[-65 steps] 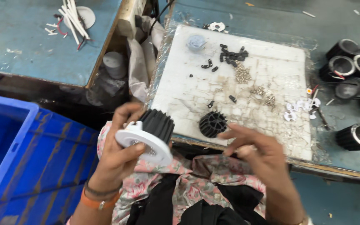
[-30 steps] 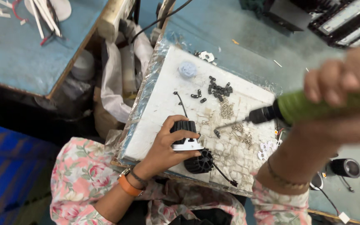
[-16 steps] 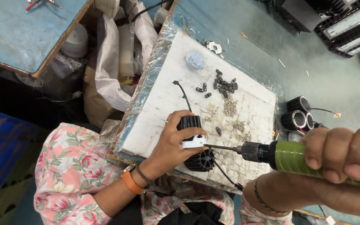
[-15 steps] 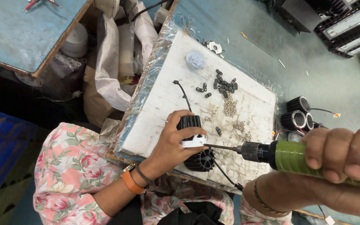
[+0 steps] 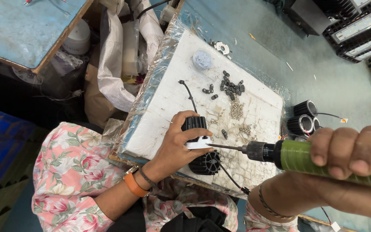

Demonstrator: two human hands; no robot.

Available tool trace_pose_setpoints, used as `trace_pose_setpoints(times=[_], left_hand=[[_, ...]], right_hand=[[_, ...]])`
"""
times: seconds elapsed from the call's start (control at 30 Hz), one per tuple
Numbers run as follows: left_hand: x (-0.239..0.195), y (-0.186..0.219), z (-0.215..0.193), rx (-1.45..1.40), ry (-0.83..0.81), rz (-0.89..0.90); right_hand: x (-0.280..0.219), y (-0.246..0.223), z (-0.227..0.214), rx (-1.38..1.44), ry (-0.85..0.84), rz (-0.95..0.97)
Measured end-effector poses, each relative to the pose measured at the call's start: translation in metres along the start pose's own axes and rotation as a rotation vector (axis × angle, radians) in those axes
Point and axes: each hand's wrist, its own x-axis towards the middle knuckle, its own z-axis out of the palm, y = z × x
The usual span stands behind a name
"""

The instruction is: The person assembles LED light fixtures at a workbench. They use a green electric screwdriver to fasten screws into black cylindrical housings, insert LED modules, and place completed units on the table. The person handles screws, LED modules, and light housings throughout the clip.

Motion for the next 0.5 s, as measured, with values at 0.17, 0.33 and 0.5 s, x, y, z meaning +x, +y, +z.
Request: trace_pose_setpoints(times=[0.17, 0.33, 0.5], left_hand=[[0.0, 0.0, -0.001, -0.005, 0.006, -0.004], [0.002, 0.0, 0.0, 0.004, 0.021, 0.001], [0.001, 0.0, 0.002, 0.013, 0.013, -0.008]], right_hand=[[-0.005, -0.003, -0.013, 0.116, 0.004, 0.055], [-0.005, -0.004, -0.017, 0.078, -0.008, 0.059], [-0.014, -0.001, -0.001, 0.057, 0.029, 0.055]])
